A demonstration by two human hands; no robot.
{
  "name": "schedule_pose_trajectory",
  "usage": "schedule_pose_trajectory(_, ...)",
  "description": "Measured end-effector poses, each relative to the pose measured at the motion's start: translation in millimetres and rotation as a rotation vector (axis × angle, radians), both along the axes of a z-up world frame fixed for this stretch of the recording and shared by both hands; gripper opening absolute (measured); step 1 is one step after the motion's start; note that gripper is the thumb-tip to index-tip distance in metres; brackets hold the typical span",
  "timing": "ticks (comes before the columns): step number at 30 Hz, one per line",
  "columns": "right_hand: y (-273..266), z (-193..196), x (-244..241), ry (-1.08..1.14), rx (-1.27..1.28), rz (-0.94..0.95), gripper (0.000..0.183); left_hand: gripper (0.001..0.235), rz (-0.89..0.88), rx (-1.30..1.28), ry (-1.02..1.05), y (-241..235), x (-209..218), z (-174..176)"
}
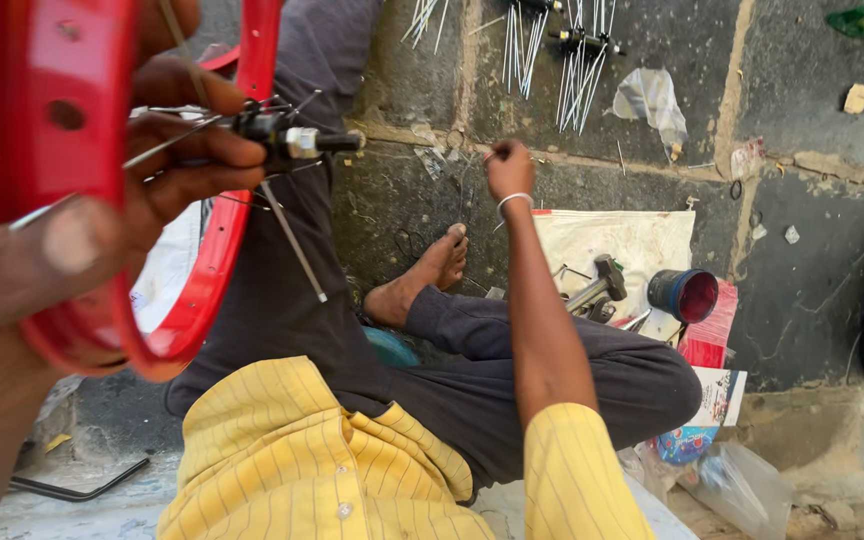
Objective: The person assembles a red bicycle wheel by inserting metal spokes into the hub and rim, then securing them with small metal nipples. The person works on the ground, surrounded by tools and parts, methodically adding spokes and tightening them by hand.
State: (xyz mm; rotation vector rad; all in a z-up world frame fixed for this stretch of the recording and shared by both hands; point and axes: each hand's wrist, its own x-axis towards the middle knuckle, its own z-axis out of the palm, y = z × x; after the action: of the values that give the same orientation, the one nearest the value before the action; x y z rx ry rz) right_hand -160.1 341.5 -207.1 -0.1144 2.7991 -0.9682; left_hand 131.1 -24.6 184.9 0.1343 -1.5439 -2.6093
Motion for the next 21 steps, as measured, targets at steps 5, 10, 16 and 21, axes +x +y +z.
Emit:
schedule_pose_trajectory(5,18.2,-55.2,39.6,0.123,0.150,-0.217,0.020,0.065,0.075,-0.254,-0.186,-3.5,-0.1,-19.4)
schedule_pose_trajectory(10,16.5,-47.7,36.9,0.263,0.170,-0.028,0.018,0.053,0.128,-0.340,-0.321,-5.4,6.3,-9.6)
schedule_pose_trajectory(16,-7.7,-26.2,8.3,0.190,0.427,0.271,0.020,0.057,0.150,-0.406,-0.485,-6.9,11.5,-31.3)
schedule_pose_trajectory(21,-19.8,-21.4,13.0,0.101,0.558,0.344,0.029,0.056,0.134,-0.241,-0.391,-17.5,11.1,-50.4)
